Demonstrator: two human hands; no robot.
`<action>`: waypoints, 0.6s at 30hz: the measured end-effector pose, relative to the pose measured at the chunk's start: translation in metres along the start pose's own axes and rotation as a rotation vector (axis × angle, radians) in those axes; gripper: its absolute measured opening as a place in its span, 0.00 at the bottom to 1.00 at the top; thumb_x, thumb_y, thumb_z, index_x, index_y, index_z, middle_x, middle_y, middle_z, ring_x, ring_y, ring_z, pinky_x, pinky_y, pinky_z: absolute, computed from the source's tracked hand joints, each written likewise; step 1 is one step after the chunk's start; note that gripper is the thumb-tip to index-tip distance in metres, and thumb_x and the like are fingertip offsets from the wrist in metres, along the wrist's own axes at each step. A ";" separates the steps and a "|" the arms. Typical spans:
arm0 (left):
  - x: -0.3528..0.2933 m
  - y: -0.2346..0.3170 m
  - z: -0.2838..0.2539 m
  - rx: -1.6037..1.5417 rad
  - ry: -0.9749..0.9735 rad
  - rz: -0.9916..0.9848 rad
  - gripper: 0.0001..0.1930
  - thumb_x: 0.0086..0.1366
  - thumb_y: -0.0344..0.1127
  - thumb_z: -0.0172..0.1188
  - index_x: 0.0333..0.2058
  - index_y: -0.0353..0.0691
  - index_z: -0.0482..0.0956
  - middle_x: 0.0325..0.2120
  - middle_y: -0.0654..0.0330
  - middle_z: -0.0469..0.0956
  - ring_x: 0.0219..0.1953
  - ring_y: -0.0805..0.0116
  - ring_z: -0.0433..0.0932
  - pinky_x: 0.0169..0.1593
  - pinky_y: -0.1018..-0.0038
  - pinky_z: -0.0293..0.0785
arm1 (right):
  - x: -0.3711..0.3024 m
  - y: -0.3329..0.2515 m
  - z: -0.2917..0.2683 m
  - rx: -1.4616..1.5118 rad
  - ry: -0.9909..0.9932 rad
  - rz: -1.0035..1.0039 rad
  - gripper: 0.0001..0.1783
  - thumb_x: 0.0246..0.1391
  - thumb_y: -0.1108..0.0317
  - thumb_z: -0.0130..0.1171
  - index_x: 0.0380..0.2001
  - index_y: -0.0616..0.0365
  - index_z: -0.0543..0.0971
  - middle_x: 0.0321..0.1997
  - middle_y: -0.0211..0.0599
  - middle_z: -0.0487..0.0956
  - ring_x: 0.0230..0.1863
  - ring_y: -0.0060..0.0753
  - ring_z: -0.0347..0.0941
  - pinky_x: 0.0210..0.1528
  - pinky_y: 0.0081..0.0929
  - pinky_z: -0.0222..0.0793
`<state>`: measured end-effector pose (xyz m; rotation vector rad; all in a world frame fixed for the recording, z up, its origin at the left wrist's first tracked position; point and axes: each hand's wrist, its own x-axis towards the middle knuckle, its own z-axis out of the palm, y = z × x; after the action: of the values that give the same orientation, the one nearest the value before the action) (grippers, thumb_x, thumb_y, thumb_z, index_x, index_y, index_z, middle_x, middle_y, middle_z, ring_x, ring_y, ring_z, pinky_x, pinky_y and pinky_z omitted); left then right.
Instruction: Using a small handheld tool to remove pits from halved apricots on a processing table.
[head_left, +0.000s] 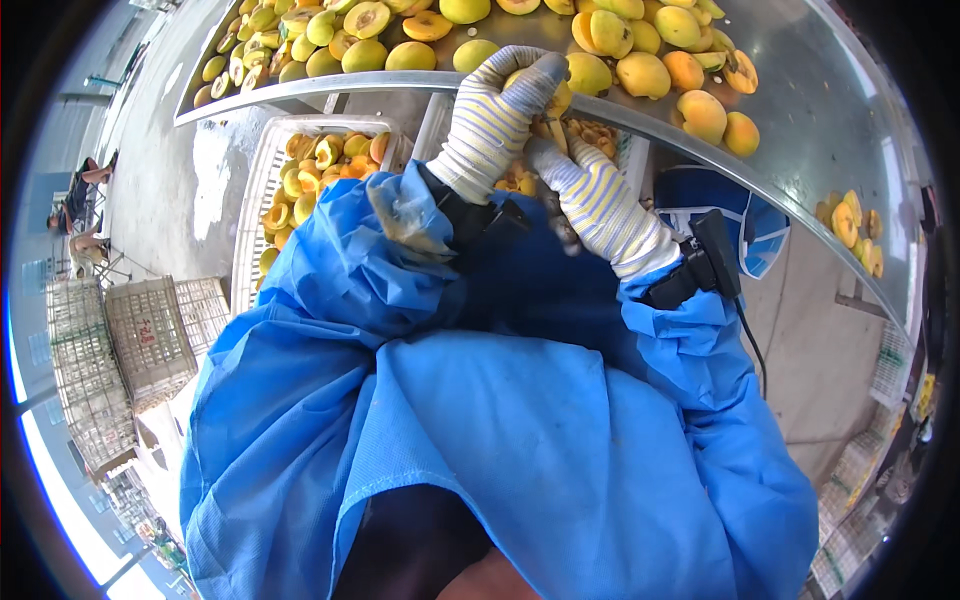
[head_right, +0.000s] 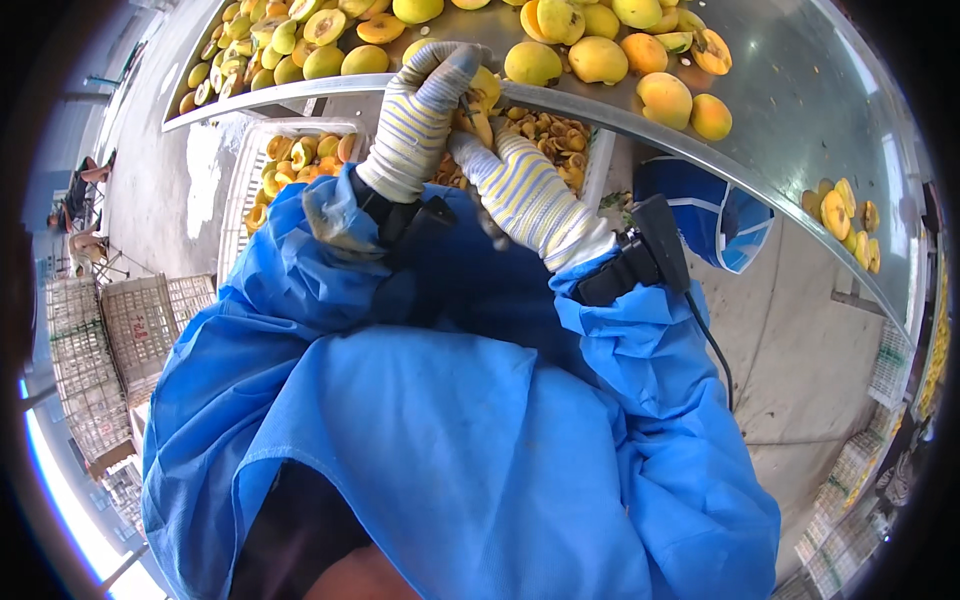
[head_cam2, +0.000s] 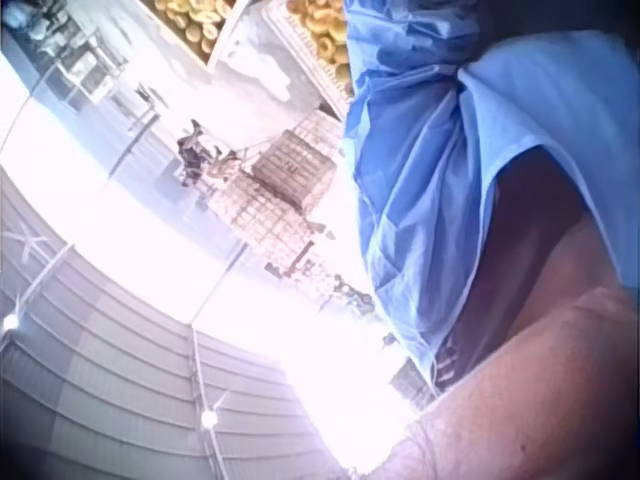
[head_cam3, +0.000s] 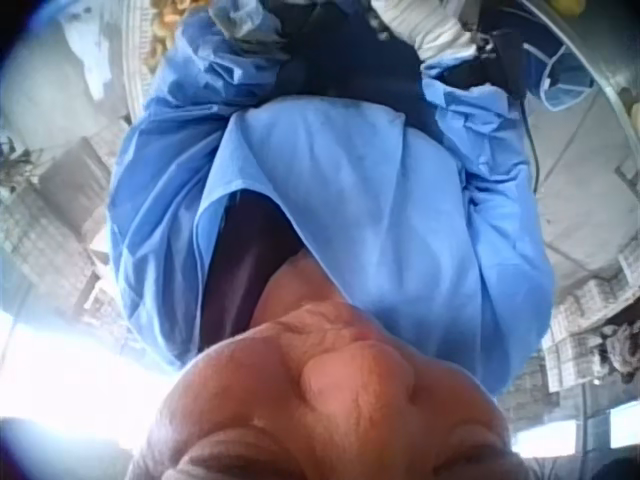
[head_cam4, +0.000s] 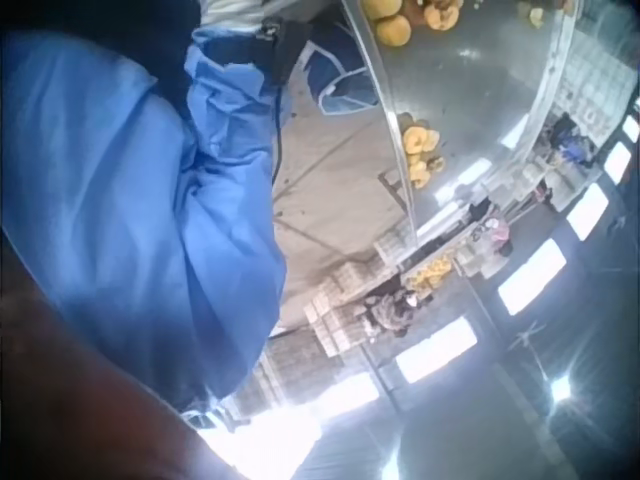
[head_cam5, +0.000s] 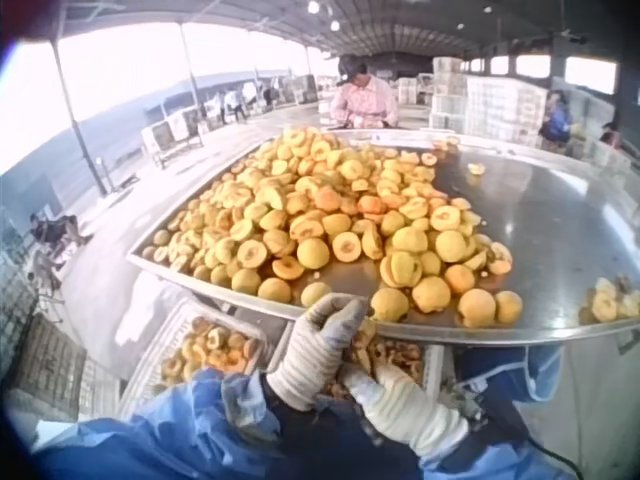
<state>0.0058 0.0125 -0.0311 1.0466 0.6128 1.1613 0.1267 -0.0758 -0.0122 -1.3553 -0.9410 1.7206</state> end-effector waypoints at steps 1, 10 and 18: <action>0.001 0.004 -0.008 0.148 -0.023 -0.100 0.14 0.64 0.42 0.66 0.41 0.38 0.81 0.33 0.64 0.81 0.36 0.76 0.78 0.42 0.77 0.75 | 0.004 0.003 -0.001 -0.160 0.029 -0.018 0.17 0.63 0.47 0.56 0.33 0.49 0.72 0.16 0.25 0.68 0.11 0.21 0.64 0.10 0.21 0.57; 0.001 0.001 0.001 0.057 -0.090 0.027 0.13 0.64 0.40 0.66 0.40 0.37 0.82 0.30 0.66 0.81 0.32 0.79 0.75 0.38 0.80 0.72 | -0.009 -0.001 -0.002 0.497 -0.236 0.078 0.20 0.62 0.42 0.56 0.31 0.46 0.71 0.16 0.21 0.64 0.11 0.18 0.59 0.12 0.19 0.54; -0.007 0.005 -0.004 -0.040 -0.034 -0.008 0.22 0.67 0.54 0.60 0.41 0.37 0.81 0.35 0.58 0.83 0.35 0.71 0.80 0.40 0.74 0.77 | -0.008 0.001 0.011 0.534 -0.228 0.131 0.19 0.64 0.46 0.54 0.29 0.48 0.71 0.15 0.23 0.65 0.10 0.19 0.60 0.11 0.19 0.53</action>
<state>-0.0018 0.0072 -0.0294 1.0274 0.5646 1.1419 0.1175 -0.0842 -0.0072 -0.8974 -0.4585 2.0684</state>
